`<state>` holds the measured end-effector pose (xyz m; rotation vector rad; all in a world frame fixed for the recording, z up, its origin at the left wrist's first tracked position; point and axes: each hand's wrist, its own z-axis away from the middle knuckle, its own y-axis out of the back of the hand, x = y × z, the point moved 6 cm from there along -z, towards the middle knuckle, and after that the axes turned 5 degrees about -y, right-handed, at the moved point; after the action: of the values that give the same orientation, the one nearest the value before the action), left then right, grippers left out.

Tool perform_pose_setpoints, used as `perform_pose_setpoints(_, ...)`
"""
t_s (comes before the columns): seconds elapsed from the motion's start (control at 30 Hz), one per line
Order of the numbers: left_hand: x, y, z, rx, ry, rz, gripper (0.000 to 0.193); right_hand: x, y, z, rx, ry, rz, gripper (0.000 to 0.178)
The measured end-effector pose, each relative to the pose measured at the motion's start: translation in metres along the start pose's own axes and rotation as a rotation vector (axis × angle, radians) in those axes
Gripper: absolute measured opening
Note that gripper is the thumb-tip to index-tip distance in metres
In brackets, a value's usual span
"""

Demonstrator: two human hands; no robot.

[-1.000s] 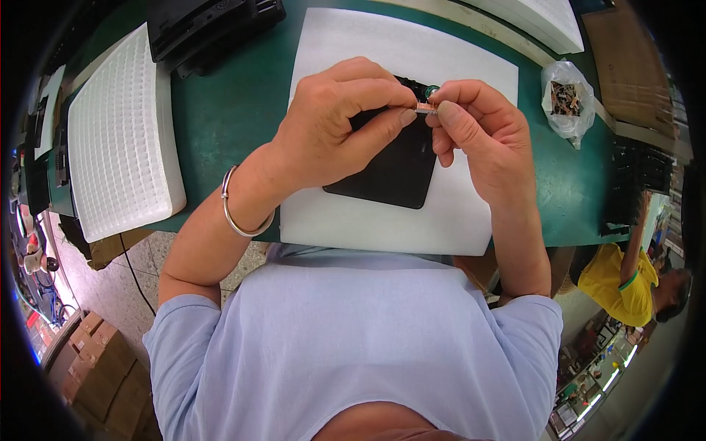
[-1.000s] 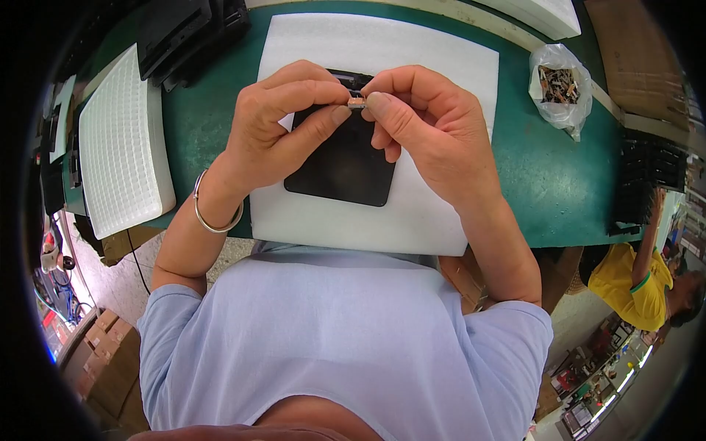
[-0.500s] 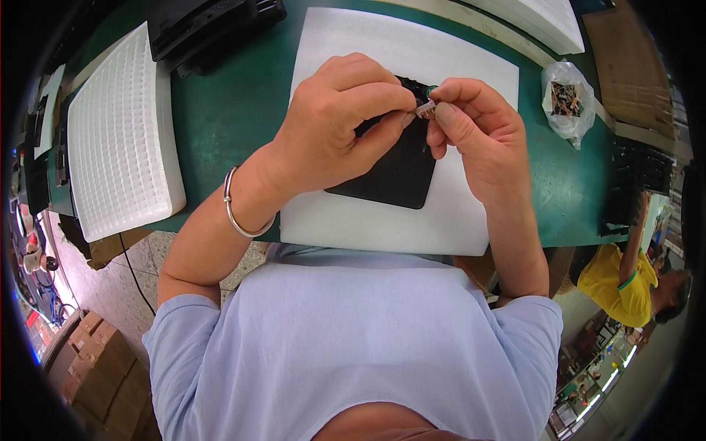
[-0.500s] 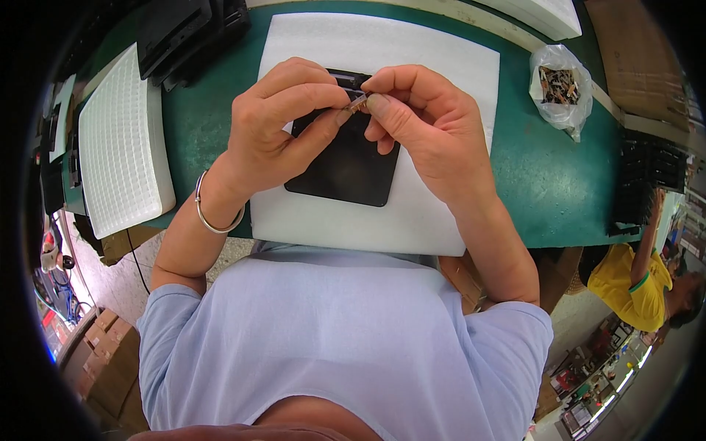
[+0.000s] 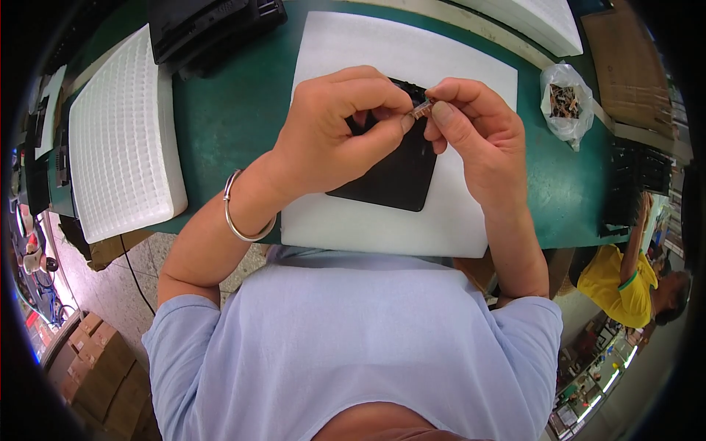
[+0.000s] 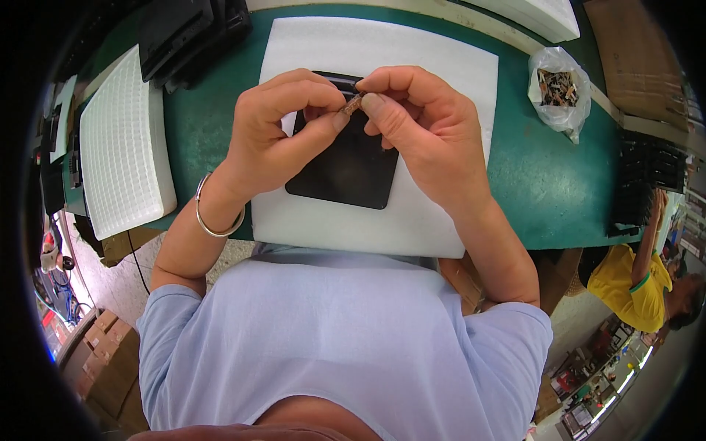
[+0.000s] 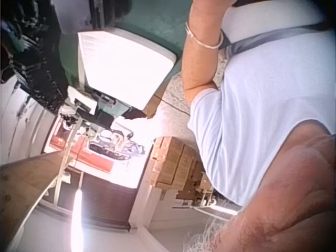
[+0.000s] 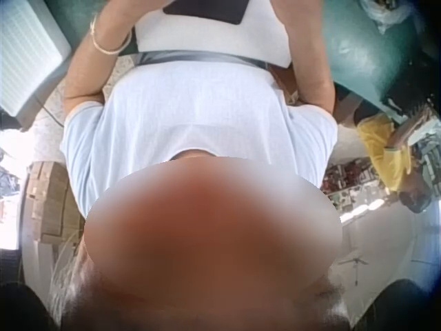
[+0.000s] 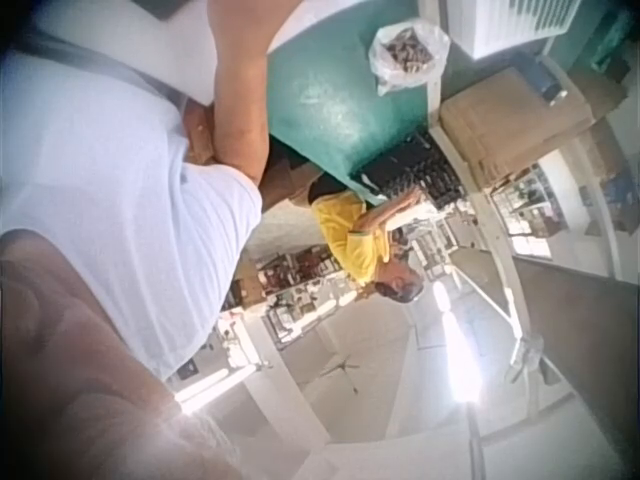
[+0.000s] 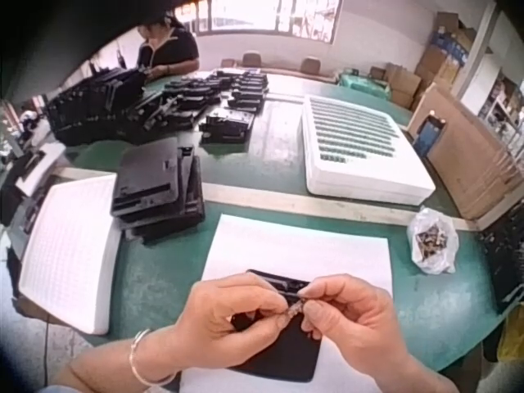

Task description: The person inserts and fits electronic components and plastic connectors by hand into a plastic casing.

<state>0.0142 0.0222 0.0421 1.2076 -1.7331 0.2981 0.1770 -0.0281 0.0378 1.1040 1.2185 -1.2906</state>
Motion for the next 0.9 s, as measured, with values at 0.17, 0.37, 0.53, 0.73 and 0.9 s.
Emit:
perform_pose_setpoints(0.17,-0.019,-0.007,0.008,-0.054,0.604,0.715,0.009,-0.008,-0.004,-0.001,0.009,0.023,0.029,0.015)
perform_pose_setpoints(0.37,-0.024,-0.009,0.011,-0.011,0.731,1.024,0.015,-0.01,-0.01,-0.004,-0.006,0.023,0.027,0.013)
perform_pose_setpoints(0.53,-0.03,-0.009,0.013,-0.034,0.792,1.122,0.015,-0.006,-0.01,-0.006,-0.037,-0.032,0.001,0.014)
perform_pose_setpoints(0.73,-0.03,-0.012,0.014,-0.035,0.832,1.201,0.012,-0.004,-0.008,-0.006,-0.032,-0.066,0.018,0.017)
perform_pose_setpoints(0.9,-0.032,-0.012,0.016,-0.006,0.766,0.958,0.012,-0.001,-0.005,-0.003,-0.032,-0.084,0.032,0.015)
